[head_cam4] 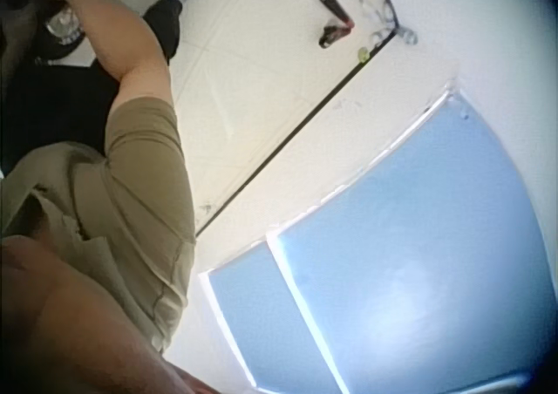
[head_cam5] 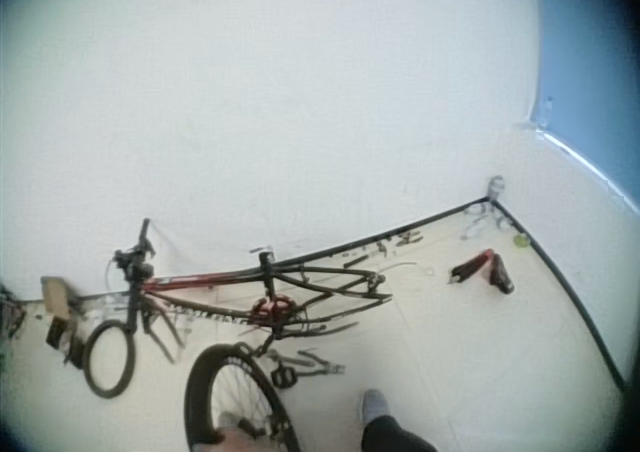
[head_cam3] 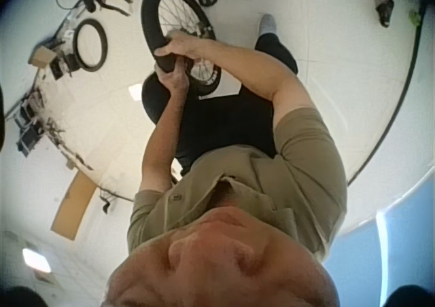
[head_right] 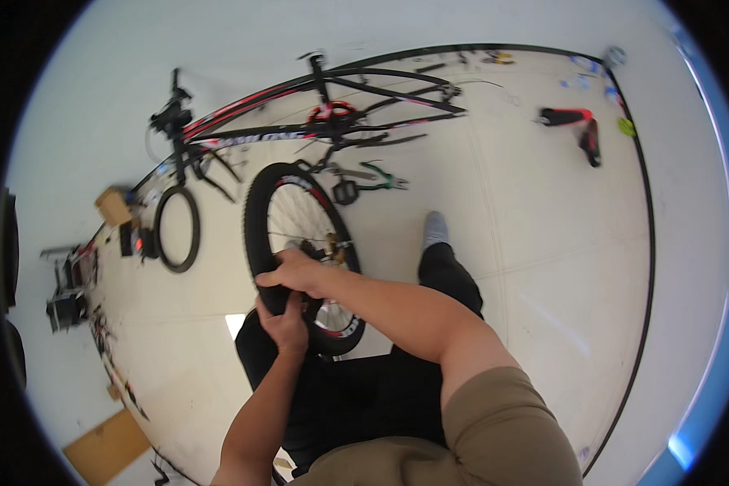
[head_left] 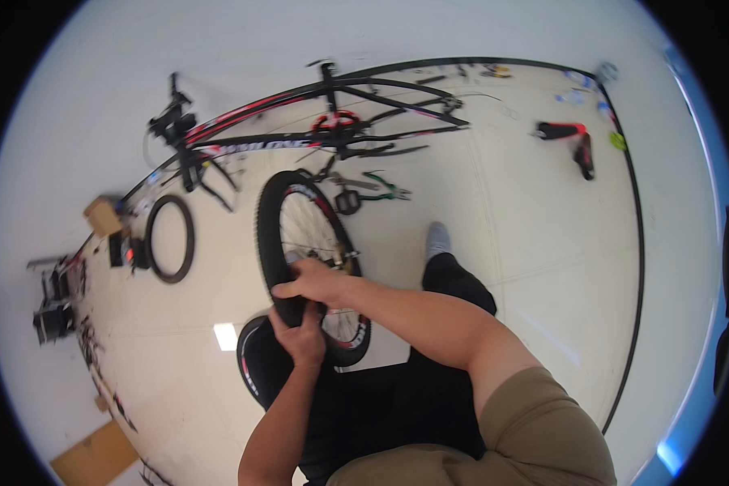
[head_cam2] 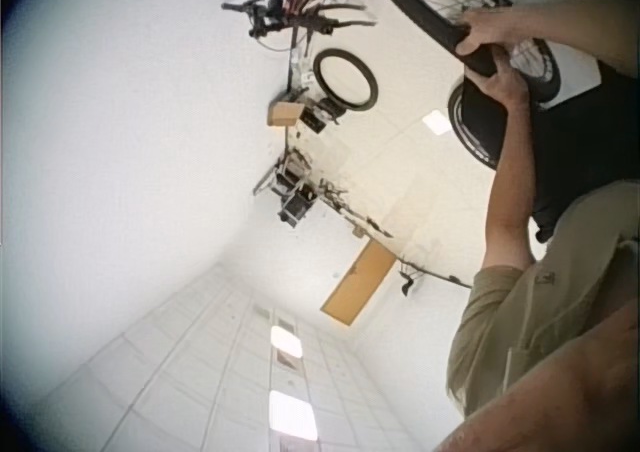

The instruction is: The person removes a bicycle tire from the rim, inspects the wheel, and then uses a tire lever to pry the tire back onto the rim. The person works on the wheel while seated in a chair.

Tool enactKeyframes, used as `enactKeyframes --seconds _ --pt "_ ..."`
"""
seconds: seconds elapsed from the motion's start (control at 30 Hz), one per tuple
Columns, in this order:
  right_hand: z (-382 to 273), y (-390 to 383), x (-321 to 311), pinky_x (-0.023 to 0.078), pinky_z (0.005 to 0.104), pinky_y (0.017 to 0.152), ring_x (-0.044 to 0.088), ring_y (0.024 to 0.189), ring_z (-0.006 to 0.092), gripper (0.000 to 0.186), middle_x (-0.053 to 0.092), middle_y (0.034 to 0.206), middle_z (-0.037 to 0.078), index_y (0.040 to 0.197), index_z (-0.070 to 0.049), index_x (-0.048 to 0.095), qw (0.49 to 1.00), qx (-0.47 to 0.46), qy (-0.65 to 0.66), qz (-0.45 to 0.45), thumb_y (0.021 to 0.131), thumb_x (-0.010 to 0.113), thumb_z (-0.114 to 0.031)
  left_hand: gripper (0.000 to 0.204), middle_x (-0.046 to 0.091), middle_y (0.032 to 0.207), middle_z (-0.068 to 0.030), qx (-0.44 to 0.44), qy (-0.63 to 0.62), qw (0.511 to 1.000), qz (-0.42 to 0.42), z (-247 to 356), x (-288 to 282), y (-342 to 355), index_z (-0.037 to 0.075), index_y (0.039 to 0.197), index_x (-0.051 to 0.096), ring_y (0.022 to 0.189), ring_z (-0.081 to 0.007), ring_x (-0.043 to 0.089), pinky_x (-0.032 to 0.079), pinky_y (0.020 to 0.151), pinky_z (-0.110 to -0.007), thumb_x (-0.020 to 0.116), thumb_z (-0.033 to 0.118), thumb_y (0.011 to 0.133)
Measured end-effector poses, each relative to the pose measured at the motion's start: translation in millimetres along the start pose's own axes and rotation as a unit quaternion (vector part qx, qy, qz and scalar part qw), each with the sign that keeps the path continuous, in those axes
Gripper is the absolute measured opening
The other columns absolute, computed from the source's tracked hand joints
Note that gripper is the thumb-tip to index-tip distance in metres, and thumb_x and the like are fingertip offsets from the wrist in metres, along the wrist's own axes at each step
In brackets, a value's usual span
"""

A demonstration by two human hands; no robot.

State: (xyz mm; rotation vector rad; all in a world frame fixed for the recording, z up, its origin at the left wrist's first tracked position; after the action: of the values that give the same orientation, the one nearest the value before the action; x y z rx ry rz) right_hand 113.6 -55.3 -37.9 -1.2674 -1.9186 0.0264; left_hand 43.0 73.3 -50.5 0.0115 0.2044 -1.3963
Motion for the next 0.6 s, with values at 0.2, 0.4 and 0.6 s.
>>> enactKeyframes --seconds 0.2,0.4,0.6 --pt "7.5 0.7 -12.3 0.052 0.0377 0.090 0.065 0.099 0.0244 0.042 0.068 0.111 0.015 0.121 0.007 0.061 0.999 -0.033 0.041 0.003 0.088 0.071 -0.017 0.047 0.067 0.108 -0.0128 -0.021 0.172 0.985 -0.007 26.1 5.0 -2.6 0.002 0.123 0.054 0.098 -0.0194 0.064 0.053 0.086 -0.036 0.077 0.011 0.083" --pt "13.2 3.2 -0.3 0.049 0.0356 0.095 0.061 0.103 0.0222 0.038 0.063 0.115 0.012 0.123 0.007 0.056 0.997 -0.014 0.079 -0.018 0.093 0.069 -0.013 0.048 0.070 0.093 -0.0150 -0.014 0.168 0.986 0.012 21.2 -10.6 -6.5 0.005 0.125 0.052 0.086 -0.0198 0.071 0.055 0.075 -0.034 0.076 0.020 0.086" --pt "17.7 3.2 -10.1 0.048 0.0364 0.097 0.062 0.104 0.0226 0.036 0.064 0.112 0.009 0.120 0.003 0.056 0.997 -0.020 0.072 -0.034 0.094 0.068 -0.018 0.053 0.070 0.094 -0.0173 -0.033 0.169 0.985 0.024 18.9 -1.9 -11.4 0.006 0.129 0.049 0.087 -0.0243 0.072 0.056 0.076 -0.036 0.076 0.023 0.087"
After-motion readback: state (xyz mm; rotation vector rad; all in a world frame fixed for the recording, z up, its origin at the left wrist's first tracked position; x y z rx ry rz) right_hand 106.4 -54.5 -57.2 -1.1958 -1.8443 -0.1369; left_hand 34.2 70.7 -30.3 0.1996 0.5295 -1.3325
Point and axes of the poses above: each hand's wrist, its own y-axis towards the middle knuckle, its own x-axis out of the palm, z = x × y, the point moved 1 cm from there along y, towards the middle knuckle
